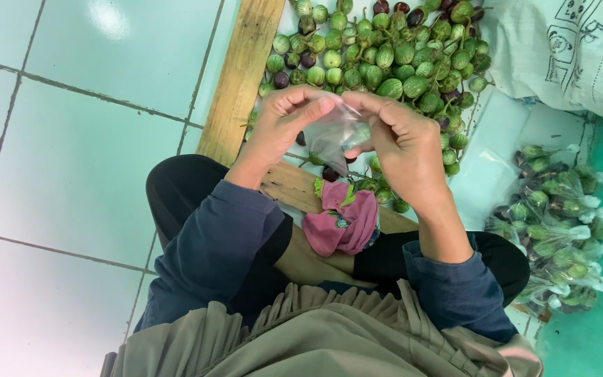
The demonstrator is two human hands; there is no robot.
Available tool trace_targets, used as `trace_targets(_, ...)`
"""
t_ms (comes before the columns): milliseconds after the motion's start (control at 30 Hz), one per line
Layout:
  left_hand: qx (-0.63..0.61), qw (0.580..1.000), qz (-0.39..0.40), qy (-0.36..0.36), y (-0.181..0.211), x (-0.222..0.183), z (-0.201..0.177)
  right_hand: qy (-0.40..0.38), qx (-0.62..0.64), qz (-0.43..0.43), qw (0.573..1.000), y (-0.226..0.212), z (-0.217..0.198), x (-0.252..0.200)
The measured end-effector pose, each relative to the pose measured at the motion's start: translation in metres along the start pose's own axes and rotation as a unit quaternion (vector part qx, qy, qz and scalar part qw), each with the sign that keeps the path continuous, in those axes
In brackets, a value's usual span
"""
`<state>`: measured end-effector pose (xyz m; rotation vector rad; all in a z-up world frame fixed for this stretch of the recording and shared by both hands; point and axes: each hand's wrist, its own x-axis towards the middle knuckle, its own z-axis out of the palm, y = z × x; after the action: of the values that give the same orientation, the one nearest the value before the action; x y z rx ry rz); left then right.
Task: Sorting and bagging small green eggplants and dark red fruits into plastic bags
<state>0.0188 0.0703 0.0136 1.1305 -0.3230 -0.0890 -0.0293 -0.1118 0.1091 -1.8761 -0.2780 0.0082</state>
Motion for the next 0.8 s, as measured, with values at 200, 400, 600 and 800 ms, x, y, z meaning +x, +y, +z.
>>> trace_targets(200,0.031,0.999,-0.022,0.01,-0.006,0.008,-0.022,0.001,-0.011,0.029,1.0,0.015,-0.003,0.0)
trace_targets(400,0.392,0.909,-0.107,0.093,-0.027,0.02,-0.048,0.031,-0.072,0.116,0.99,0.125,-0.015,-0.014)
trace_targets(600,0.78,0.624,-0.028,0.029,-0.155,0.03,-0.075,0.093,-0.039,0.064,0.993,0.12,-0.026,-0.047)
trace_targets(800,0.868,0.474,-0.149,0.014,-0.21,0.017,-0.071,0.097,-0.131,0.139,0.977,0.15,-0.051,-0.106)
